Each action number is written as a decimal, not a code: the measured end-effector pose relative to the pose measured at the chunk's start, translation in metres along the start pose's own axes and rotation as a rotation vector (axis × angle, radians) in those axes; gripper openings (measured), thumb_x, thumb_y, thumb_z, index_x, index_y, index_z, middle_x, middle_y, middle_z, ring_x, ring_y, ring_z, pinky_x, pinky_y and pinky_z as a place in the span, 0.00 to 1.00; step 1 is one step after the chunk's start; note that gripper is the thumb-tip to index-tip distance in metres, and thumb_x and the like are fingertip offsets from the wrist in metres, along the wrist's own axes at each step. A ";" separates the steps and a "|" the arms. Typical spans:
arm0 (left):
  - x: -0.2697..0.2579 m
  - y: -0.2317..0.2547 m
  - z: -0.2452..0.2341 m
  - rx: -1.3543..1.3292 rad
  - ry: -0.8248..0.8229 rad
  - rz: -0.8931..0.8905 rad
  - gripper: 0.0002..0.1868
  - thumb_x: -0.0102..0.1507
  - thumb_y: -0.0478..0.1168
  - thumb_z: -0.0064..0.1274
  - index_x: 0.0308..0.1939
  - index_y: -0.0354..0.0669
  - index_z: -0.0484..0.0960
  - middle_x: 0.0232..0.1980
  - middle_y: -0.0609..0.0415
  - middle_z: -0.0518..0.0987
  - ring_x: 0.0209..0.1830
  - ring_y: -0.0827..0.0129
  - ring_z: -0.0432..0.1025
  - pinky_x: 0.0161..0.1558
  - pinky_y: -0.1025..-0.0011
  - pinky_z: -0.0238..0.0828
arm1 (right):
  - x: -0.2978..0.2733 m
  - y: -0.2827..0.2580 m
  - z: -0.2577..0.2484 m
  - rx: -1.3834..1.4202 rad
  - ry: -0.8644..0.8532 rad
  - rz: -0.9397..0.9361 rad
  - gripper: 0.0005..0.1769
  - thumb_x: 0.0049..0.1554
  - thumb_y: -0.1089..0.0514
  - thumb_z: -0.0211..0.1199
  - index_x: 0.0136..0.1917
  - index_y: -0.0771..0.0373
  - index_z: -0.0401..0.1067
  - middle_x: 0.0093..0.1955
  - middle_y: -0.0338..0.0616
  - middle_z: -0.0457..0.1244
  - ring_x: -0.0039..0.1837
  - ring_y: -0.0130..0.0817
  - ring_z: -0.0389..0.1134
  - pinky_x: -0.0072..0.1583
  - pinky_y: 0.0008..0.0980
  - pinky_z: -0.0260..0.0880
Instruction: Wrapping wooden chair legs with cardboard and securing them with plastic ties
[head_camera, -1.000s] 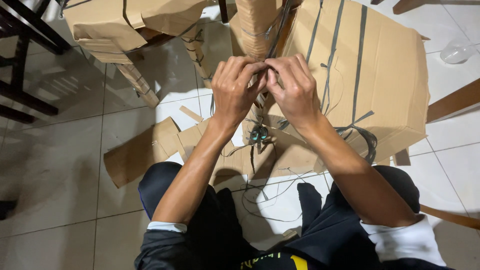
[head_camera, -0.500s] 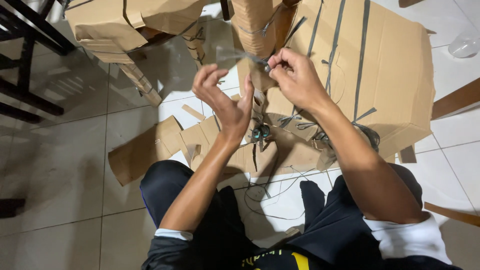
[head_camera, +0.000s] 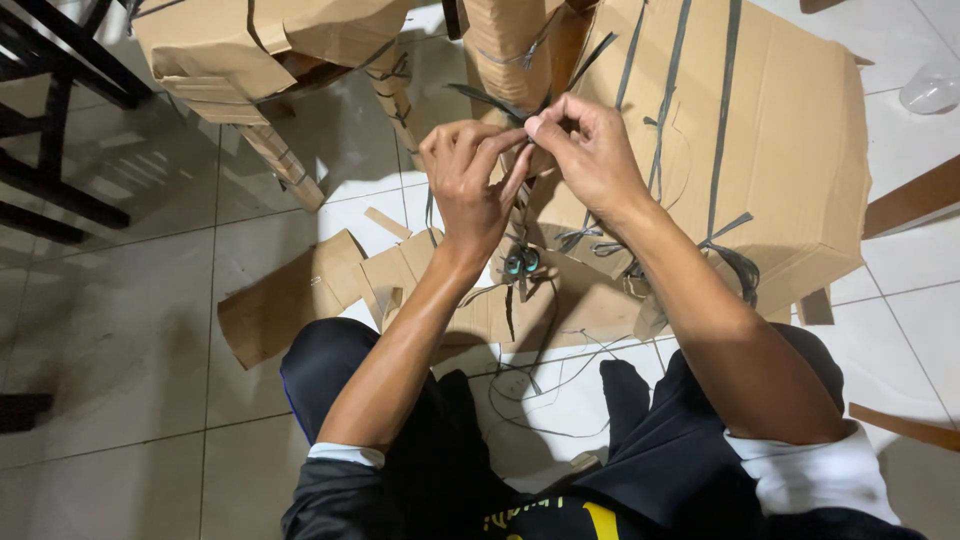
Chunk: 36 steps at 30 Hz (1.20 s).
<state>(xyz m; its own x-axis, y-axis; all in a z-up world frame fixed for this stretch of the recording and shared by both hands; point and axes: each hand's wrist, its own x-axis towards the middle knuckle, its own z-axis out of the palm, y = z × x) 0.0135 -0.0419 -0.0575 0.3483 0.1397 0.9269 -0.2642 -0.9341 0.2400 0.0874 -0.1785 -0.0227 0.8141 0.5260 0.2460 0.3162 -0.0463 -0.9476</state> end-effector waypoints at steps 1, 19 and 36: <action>0.002 -0.001 -0.001 -0.009 -0.016 0.023 0.08 0.64 0.41 0.67 0.43 0.47 0.84 0.41 0.58 0.78 0.45 0.62 0.69 0.51 0.63 0.55 | 0.001 0.003 0.001 0.005 0.022 -0.010 0.11 0.65 0.57 0.63 0.40 0.54 0.70 0.35 0.28 0.60 0.36 0.14 0.52 0.39 0.17 0.50; 0.005 -0.015 0.006 -0.104 -0.158 0.014 0.02 0.59 0.38 0.44 0.35 0.46 0.70 0.31 0.55 0.73 0.30 0.67 0.64 0.39 0.64 0.61 | -0.002 0.010 0.010 -0.154 0.329 -0.383 0.04 0.67 0.61 0.58 0.50 0.63 0.68 0.47 0.50 0.67 0.46 0.38 0.70 0.48 0.34 0.78; 0.022 -0.010 -0.015 -0.435 -0.238 -0.174 0.05 0.58 0.27 0.44 0.35 0.39 0.69 0.34 0.52 0.71 0.33 0.67 0.64 0.36 0.69 0.64 | 0.010 0.015 -0.020 0.025 0.260 0.055 0.15 0.68 0.48 0.55 0.44 0.59 0.70 0.37 0.41 0.67 0.32 0.21 0.59 0.35 0.24 0.58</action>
<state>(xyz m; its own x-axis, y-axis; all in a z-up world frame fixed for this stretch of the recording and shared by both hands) 0.0105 -0.0252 -0.0356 0.6014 0.1547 0.7839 -0.5159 -0.6739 0.5288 0.1102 -0.1903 -0.0308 0.9285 0.2876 0.2351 0.2585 -0.0459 -0.9649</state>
